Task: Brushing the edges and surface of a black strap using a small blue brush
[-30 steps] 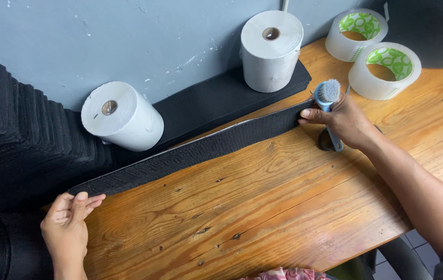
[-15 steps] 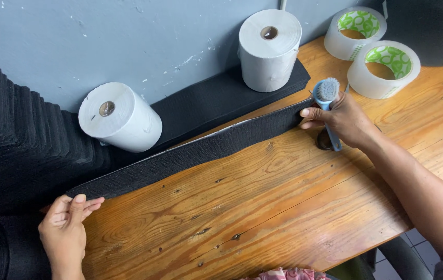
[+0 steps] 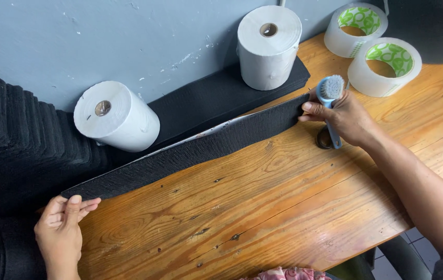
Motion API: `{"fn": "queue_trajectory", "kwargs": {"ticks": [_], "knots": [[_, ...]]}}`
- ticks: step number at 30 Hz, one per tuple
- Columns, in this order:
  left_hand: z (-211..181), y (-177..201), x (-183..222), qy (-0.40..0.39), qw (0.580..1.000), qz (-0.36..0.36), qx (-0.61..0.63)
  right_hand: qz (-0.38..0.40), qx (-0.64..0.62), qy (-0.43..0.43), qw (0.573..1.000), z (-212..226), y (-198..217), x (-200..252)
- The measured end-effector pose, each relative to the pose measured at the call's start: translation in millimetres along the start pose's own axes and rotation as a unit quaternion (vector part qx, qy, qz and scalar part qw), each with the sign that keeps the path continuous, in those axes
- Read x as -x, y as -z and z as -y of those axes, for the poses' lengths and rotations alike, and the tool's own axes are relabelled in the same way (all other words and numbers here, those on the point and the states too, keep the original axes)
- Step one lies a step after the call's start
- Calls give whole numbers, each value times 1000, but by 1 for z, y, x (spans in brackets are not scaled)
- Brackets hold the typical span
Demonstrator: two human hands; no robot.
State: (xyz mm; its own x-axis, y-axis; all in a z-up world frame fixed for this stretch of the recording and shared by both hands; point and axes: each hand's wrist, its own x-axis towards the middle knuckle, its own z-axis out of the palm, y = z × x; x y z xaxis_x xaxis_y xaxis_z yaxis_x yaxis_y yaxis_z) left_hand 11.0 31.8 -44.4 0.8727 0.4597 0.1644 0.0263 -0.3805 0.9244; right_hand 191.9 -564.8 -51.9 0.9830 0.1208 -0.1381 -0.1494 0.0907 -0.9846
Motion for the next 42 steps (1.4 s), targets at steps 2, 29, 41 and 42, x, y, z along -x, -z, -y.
{"fn": "queue_trajectory", "kwargs": {"ticks": [2, 29, 41, 42], "knots": [[-6, -2, 1, 3, 1000, 4, -5, 8, 54, 20, 998, 8, -3, 3], [-2, -12, 4, -5, 1000, -20, 5, -17, 51, 46, 997, -2, 2, 1], [-19, -21, 4, -30, 999, -8, 30, -43, 76, 93, 992, -4, 3, 2], [-18, -21, 3, -29, 999, -1, 33, -47, 82, 85, 992, -4, 4, 2]]}}
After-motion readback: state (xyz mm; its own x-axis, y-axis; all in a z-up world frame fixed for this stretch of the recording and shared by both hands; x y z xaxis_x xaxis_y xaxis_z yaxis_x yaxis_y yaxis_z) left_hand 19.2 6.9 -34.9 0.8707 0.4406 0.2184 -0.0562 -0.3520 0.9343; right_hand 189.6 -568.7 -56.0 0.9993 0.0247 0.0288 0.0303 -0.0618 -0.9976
